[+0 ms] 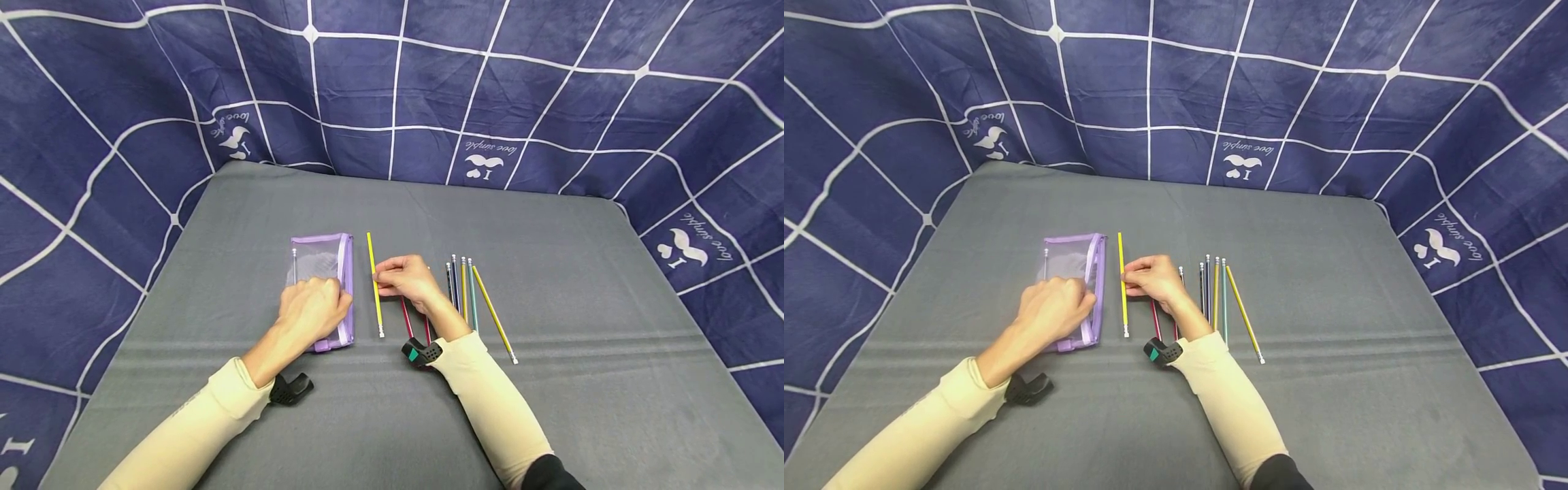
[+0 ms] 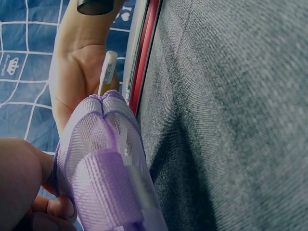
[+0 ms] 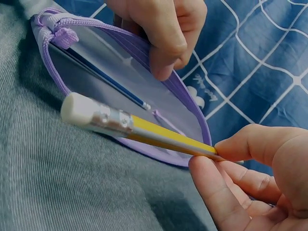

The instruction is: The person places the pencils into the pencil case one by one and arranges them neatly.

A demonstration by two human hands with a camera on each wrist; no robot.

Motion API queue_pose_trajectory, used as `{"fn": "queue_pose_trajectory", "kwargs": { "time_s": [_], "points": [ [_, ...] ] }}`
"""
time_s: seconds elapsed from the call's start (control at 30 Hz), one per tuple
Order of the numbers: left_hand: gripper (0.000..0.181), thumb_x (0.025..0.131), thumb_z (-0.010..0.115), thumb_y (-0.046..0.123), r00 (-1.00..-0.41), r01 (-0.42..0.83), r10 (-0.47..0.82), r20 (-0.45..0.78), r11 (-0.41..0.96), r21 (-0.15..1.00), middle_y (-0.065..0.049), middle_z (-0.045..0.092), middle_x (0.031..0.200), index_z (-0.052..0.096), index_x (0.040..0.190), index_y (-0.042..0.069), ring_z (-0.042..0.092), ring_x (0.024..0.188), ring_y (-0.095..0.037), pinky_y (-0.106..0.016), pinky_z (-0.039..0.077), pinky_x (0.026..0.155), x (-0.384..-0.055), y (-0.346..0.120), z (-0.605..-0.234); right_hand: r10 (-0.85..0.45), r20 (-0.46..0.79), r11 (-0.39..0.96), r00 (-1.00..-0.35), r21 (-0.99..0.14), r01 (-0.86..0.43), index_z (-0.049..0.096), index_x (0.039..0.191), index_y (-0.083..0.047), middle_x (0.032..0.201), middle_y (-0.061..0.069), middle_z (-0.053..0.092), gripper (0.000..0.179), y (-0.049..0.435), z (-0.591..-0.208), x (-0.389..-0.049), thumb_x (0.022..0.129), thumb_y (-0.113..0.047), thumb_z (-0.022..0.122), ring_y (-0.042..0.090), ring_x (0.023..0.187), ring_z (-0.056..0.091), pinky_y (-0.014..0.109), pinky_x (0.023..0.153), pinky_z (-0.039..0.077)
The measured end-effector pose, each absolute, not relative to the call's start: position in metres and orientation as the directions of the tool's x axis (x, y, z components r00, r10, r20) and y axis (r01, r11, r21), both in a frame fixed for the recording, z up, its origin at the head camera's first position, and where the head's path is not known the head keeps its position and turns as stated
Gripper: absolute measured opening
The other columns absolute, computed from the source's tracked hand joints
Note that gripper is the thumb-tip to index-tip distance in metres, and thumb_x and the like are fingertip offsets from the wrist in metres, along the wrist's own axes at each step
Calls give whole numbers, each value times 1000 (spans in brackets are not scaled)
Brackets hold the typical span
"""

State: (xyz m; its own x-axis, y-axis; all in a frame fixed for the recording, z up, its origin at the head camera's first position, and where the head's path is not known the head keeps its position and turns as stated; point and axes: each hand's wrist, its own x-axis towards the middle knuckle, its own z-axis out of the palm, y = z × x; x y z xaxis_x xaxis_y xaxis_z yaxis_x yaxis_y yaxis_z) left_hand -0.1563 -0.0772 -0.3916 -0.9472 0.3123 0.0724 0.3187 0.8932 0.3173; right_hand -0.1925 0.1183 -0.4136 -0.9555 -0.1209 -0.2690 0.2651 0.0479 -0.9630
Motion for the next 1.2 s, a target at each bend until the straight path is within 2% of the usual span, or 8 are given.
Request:
{"fn": "queue_pose_trajectory", "kwargs": {
  "time_s": [0.57,1.2],
  "points": [
    [29,85,51,25,-948,315,309,72,892,325,-4,52,56,49,57,15,52,51,-27,-46,39,46,-156,-78,-390,-117,-260,15,-959,-966,260,62,106,17,76,7,65,23,93,-414,-197,85,9,64,11,63,64,27,65,56],
    [30,88,51,25,-943,330,321,85,886,326,-3,52,55,50,59,16,52,52,-27,-46,40,47,-157,-77,-388,-129,-312,-18,-941,-948,316,62,107,17,79,9,65,23,78,-420,-199,86,10,62,13,64,65,27,66,56]
  ]
}}
